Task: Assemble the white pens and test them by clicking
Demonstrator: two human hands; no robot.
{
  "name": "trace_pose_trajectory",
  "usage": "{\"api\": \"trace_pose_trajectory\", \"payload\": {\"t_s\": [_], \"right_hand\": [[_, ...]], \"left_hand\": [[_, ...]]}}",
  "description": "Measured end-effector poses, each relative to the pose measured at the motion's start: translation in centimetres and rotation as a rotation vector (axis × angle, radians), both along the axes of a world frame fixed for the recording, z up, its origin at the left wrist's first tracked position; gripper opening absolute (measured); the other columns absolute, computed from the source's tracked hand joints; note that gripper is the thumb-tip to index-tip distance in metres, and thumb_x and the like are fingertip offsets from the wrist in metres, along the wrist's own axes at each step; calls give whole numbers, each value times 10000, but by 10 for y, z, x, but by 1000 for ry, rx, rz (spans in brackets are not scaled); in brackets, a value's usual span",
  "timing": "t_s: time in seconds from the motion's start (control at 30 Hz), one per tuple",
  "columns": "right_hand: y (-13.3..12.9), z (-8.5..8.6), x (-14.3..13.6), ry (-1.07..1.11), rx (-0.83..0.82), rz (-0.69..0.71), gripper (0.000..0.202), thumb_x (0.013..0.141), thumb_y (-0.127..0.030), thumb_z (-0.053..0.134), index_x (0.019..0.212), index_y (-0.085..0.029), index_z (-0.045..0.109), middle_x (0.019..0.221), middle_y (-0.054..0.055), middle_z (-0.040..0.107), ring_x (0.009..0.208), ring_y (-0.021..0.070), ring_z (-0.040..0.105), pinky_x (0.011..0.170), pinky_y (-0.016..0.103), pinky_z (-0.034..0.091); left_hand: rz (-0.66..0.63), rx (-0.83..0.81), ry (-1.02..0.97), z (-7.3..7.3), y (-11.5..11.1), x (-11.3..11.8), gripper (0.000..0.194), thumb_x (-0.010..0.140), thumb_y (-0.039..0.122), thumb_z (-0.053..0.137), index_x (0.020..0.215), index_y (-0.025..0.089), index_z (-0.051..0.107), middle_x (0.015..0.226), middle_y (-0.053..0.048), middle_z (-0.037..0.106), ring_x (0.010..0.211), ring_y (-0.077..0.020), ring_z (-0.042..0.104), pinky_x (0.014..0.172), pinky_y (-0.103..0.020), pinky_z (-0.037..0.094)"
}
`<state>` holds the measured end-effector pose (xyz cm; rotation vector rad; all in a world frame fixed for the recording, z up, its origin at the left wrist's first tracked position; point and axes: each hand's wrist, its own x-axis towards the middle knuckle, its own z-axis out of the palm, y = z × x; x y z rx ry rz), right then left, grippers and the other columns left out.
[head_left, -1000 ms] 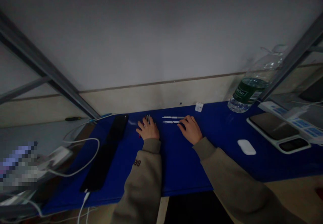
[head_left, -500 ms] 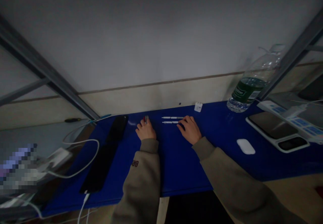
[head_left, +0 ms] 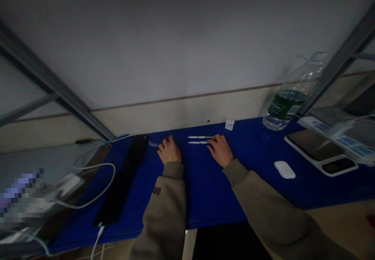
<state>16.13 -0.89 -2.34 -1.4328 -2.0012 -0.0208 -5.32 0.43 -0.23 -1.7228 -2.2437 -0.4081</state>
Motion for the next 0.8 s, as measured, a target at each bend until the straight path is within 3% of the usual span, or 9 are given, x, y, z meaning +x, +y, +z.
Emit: {"api": "trace_pose_trajectory", "payload": {"t_s": [0.13, 0.33, 0.4, 0.57, 0.7, 0.8], "right_hand": [[1, 1, 0, 2, -13, 13, 123, 845, -207, 552, 938, -189, 629, 1010, 103, 501, 966, 245, 440, 818, 379, 415], [-1, 2, -1, -54, -43, 26, 81, 850, -217, 557, 906, -192, 611, 1027, 99, 533, 995, 256, 431, 777, 370, 392], [0, 2, -3, -87, -52, 40, 73, 864, -221, 539, 891, -189, 598, 1014, 98, 551, 988, 251, 439, 771, 369, 379], [2, -1, -7, -133, -91, 102, 144, 916, -218, 446, 987, -180, 565, 952, 86, 599, 952, 226, 486, 786, 361, 374], [5, -6, -5, -165, -72, 175, 226, 929, -184, 400, 1095, -179, 554, 967, 85, 600, 940, 210, 505, 796, 334, 398], [7, -6, -2, -175, -60, 233, 219, 923, -184, 418, 1064, -195, 584, 902, 64, 600, 880, 195, 519, 784, 316, 418]], "left_hand": [[-154, 87, -15, 4, -1, 7, 395, 888, 327, 419, 1261, 223, 498, 1300, -141, 427, 1130, -324, 374, 853, -473, 365], [-700, 53, -16, -2, -1, 27, 353, 892, 411, 440, 1202, 280, 546, 1224, -73, 507, 1136, -261, 381, 888, -401, 360], [-809, -6, 6, -8, -1, 34, 312, 874, 415, 484, 1141, 283, 577, 1186, -60, 535, 1109, -249, 405, 860, -382, 366], [-816, -98, 61, -15, 3, 42, 248, 917, 337, 423, 1055, 230, 600, 934, -55, 606, 908, -201, 498, 776, -335, 366], [-846, -92, 74, -12, 7, 36, 294, 932, 356, 383, 1084, 242, 607, 895, -52, 611, 855, -179, 520, 758, -307, 363], [-875, -120, 37, -10, 10, 30, 298, 931, 370, 386, 1066, 247, 622, 860, -45, 620, 829, -170, 543, 735, -292, 375]]}}
